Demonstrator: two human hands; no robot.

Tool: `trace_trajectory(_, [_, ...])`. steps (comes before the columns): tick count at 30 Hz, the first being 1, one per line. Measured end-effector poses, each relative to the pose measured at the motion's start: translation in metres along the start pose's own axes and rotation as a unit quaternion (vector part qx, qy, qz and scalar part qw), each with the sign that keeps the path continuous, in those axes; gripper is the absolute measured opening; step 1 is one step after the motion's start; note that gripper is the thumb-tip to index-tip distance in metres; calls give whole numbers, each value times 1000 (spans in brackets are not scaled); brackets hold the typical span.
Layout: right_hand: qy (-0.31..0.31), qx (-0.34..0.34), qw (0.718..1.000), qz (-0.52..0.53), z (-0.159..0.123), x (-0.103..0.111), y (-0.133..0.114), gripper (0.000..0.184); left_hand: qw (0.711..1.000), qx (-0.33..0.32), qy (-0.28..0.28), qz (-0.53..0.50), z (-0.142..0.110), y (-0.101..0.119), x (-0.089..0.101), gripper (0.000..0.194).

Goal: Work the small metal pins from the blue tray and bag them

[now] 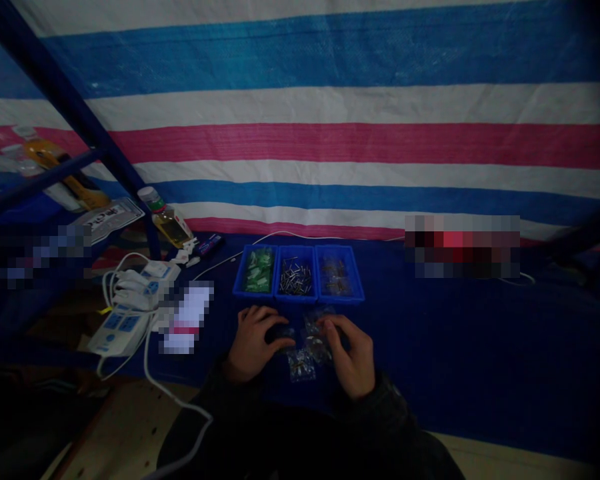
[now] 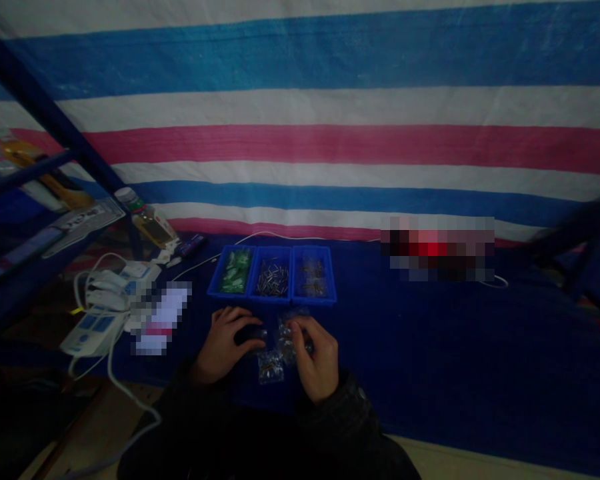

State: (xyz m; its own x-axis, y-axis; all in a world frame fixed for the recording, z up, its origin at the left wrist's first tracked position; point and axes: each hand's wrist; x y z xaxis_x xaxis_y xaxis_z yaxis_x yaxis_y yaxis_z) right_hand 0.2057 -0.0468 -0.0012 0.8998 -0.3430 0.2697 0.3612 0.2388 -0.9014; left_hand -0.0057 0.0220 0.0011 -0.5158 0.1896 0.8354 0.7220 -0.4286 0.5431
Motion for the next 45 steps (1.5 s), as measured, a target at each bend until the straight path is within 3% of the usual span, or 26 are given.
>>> trace_trajectory(6, [-1, -5, 1000, -8, -1, -1, 0, 25, 1000, 7, -14, -6, 2, 3, 2, 18])
trace_trajectory(13, [-14, -12, 1000, -9, 0, -1, -1, 25, 1000, 22, -4, -19, 3, 4, -2, 11])
trace_trajectory(20, [-26, -16, 1000, -5, -1, -2, 2, 26, 999, 29, -12, -18, 4, 5, -2, 12])
trace_trajectory(27, [-39, 14, 999, -23, 0, -4, 0, 23, 999, 26, 21, -28, 5, 6, 0, 10])
trace_trajectory(35, [-79, 58, 995, -35, -1, -9, -2, 11, 984, 0, 108, -140, 2, 8, 0, 13])
trace_trajectory(45, [-56, 109, 986, -117, 1, -8, 7, 14, 966, -59, 100, -231, 3, 29, -10, 18])
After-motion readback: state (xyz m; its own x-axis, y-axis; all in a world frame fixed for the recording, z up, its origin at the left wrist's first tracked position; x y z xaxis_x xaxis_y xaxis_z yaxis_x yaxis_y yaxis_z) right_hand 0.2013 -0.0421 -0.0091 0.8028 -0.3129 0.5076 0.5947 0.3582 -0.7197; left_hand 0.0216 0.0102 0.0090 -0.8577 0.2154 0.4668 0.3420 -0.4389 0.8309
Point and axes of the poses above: each hand's wrist, its own z-axis towards the middle knuckle, its own x-axis out of the back of the hand, y = z × x, and after that the axes turned 3 degrees about x, right-handed
